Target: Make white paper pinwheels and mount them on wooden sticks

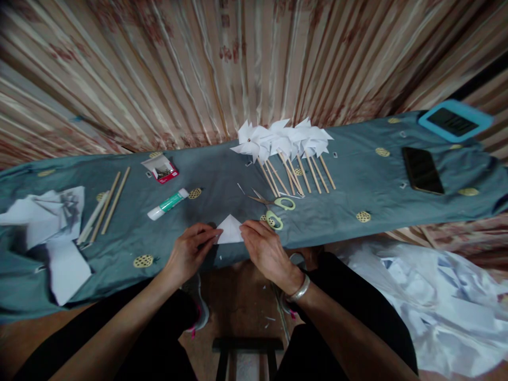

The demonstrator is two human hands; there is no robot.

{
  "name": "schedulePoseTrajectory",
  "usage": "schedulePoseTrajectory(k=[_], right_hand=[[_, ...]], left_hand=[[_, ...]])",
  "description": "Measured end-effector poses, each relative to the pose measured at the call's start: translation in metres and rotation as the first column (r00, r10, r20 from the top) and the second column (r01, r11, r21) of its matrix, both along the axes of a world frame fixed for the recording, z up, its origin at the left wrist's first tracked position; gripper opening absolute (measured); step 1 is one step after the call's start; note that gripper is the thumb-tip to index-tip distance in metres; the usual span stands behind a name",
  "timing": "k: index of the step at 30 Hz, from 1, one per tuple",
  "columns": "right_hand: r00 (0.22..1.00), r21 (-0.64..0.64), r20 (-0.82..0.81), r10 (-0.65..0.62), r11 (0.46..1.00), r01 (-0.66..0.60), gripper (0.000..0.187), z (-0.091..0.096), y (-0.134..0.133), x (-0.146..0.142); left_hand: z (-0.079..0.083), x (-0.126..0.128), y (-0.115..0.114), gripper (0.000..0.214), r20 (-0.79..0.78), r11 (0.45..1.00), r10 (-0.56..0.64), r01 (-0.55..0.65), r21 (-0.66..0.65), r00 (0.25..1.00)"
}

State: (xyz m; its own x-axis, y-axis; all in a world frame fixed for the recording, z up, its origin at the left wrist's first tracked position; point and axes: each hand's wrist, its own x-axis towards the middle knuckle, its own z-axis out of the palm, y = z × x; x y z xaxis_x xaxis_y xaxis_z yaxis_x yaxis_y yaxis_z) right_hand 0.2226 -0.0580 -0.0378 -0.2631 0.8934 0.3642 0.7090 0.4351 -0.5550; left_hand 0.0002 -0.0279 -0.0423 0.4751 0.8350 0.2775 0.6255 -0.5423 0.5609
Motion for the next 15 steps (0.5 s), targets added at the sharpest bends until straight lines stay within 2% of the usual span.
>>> schedulePoseTrajectory(k=[15], right_hand=[[1.0, -0.015, 0.014, -0.012, 1.0, 0.012, 0.028, 0.0021, -0.0003, -0.0008]], left_hand=[[0.0028, 0.0017, 0.0012, 0.022, -0.026, 1.0, -0.002, 0.001, -0.027, 1.0]])
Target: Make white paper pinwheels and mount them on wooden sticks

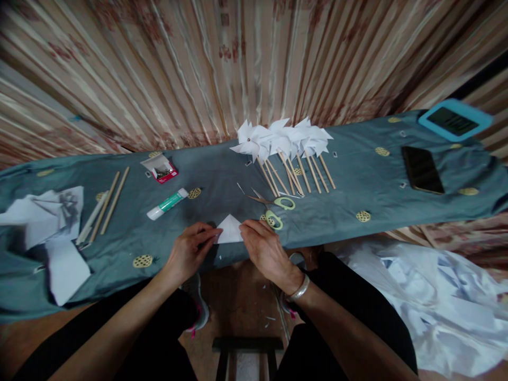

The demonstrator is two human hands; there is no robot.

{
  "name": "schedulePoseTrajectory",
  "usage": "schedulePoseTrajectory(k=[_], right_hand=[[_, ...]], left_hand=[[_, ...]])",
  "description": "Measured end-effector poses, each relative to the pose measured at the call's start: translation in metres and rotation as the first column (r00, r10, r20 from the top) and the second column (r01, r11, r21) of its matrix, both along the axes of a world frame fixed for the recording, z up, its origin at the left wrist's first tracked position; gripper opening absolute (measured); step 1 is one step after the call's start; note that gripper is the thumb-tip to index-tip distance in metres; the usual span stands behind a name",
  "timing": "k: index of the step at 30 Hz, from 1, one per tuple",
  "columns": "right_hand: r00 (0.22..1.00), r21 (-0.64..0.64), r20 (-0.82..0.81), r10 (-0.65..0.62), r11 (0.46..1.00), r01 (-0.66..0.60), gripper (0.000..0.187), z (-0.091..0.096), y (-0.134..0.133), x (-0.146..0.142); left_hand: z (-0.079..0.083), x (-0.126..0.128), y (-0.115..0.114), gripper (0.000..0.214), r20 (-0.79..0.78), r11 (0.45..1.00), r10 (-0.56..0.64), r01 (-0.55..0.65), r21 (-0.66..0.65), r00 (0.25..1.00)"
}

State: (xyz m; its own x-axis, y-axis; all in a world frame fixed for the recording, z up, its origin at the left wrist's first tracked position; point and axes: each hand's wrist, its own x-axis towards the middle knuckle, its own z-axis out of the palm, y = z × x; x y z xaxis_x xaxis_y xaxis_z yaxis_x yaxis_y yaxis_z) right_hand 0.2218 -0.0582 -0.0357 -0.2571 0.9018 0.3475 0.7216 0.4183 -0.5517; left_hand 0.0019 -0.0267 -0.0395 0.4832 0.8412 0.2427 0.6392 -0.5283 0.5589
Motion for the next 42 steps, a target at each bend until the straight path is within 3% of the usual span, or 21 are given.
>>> schedulePoseTrajectory(k=[14, 18, 24, 42], right_hand=[[0.985, 0.13, 0.171, -0.006, 0.991, -0.016, 0.029, 0.002, -0.002, -0.003], [0.958, 0.169, 0.284, 0.034, 0.982, -0.085, 0.033, 0.001, -0.006, -0.009], [0.95, 0.13, 0.296, 0.096, 0.982, -0.14, 0.038, -0.006, -0.009, -0.014], [0.955, 0.078, 0.292, 0.056, 0.994, -0.082, 0.036, -0.005, -0.007, -0.016]], left_hand=[[0.0, 0.0, 0.001, 0.022, 0.003, 1.0, -0.002, 0.002, -0.012, 1.0], [0.0, 0.0, 0.001, 0.022, 0.001, 1.0, -0.01, 0.01, -0.02, 1.0], [0.002, 0.0, 0.002, 0.022, 0.007, 1.0, -0.017, 0.017, -0.023, 1.0], [0.002, 0.0, 0.002, 0.022, -0.004, 1.0, -0.018, 0.018, -0.025, 1.0]])
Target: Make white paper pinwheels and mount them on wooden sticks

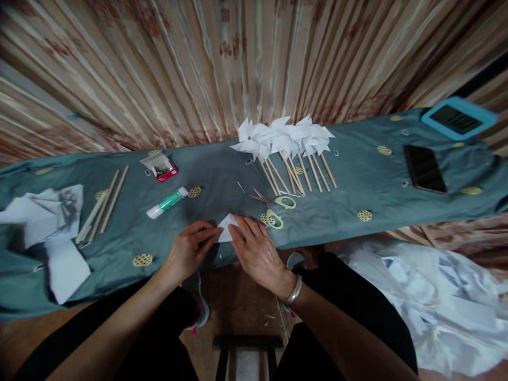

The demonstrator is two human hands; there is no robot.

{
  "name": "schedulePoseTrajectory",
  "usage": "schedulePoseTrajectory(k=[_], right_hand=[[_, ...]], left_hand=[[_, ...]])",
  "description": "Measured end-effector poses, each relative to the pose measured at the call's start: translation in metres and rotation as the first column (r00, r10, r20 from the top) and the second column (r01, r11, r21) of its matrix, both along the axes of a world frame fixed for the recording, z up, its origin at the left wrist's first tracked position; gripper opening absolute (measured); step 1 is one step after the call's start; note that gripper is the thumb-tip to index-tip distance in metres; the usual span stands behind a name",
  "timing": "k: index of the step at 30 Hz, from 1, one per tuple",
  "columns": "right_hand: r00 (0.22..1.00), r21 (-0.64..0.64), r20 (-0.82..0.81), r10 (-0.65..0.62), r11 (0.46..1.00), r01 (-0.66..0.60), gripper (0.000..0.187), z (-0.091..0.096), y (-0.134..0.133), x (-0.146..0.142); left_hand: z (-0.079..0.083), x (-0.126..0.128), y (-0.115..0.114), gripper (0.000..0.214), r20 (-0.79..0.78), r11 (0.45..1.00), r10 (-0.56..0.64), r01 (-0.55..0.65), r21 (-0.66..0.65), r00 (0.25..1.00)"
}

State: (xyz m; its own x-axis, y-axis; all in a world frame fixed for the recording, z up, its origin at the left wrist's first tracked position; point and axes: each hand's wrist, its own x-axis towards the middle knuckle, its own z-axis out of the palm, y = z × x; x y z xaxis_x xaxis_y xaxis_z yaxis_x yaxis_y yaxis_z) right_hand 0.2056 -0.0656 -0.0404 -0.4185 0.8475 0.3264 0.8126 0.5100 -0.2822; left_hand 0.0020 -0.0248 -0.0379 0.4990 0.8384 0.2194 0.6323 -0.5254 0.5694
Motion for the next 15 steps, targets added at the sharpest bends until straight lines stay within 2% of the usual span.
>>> schedulePoseTrajectory(k=[7, 15], right_hand=[[0.996, -0.009, 0.086, -0.02, 1.0, 0.021, 0.04, 0.003, 0.004, 0.0], [0.994, -0.067, 0.098, -0.043, 0.997, 0.05, 0.048, 0.006, 0.011, -0.002]], left_hand=[[-0.001, 0.001, 0.0, 0.022, 0.003, 1.0, 0.011, -0.011, 0.006, 1.0], [-0.002, 0.001, -0.001, 0.021, -0.001, 1.0, 0.015, -0.015, 0.019, 1.0]])
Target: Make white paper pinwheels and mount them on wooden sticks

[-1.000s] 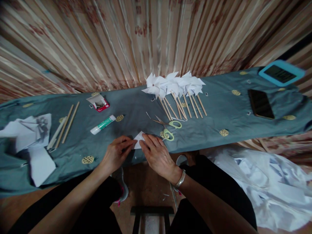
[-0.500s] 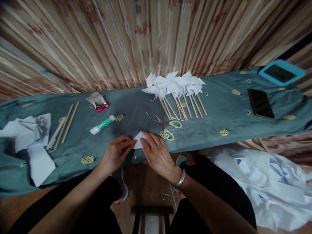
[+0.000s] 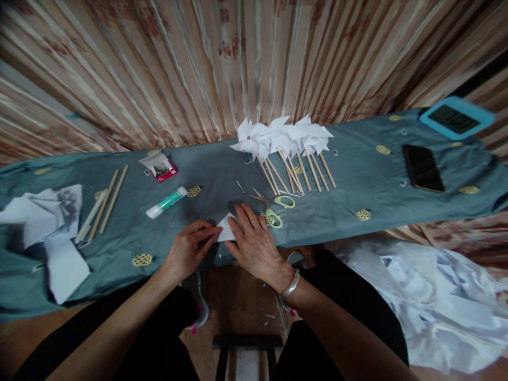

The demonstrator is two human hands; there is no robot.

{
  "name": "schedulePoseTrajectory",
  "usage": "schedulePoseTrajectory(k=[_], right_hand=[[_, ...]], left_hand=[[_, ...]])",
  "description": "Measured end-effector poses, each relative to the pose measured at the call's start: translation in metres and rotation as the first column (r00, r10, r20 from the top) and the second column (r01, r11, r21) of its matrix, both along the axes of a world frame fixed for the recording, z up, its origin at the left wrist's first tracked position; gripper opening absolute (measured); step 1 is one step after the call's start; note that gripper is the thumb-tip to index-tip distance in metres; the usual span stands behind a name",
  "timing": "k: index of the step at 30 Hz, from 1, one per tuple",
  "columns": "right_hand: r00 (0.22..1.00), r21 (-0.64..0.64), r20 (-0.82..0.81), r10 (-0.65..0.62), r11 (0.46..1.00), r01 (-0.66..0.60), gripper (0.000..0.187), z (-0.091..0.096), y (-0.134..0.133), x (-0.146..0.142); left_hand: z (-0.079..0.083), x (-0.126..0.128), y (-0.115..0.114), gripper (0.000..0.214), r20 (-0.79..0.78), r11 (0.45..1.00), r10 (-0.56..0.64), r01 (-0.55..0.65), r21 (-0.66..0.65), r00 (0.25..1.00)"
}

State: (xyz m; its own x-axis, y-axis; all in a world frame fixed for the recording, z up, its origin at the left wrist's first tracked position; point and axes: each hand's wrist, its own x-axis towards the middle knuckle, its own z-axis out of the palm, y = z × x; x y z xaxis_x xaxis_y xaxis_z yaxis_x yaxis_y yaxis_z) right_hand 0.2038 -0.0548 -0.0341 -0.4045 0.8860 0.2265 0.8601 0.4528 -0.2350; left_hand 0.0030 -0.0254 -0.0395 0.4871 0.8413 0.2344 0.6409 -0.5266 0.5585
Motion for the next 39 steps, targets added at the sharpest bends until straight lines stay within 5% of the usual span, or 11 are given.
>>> schedulePoseTrajectory(k=[7, 16, 27, 39], right_hand=[[1.0, -0.038, 0.001, -0.004, 0.999, 0.004, 0.053, 0.004, 0.005, -0.001], [1.0, -0.03, 0.031, -0.001, 1.0, 0.002, 0.053, 0.002, 0.004, 0.0], [0.997, 0.029, 0.074, 0.016, 0.999, -0.018, 0.056, -0.002, 0.004, -0.001], [0.996, 0.063, 0.081, 0.022, 0.998, -0.027, 0.057, -0.004, 0.003, 0.001]], left_hand=[[0.0, -0.001, 0.0, 0.021, -0.006, 1.0, -0.013, 0.013, 0.026, 1.0], [0.007, -0.002, -0.013, 0.024, -0.213, 0.94, -0.009, 0.081, 0.332, 0.977], [-0.002, -0.01, -0.034, 0.047, -0.374, 0.955, -0.053, 0.156, 0.251, 0.926], [0.004, -0.035, -0.043, 0.041, -0.389, 0.953, -0.005, 0.123, 0.279, 0.921]])
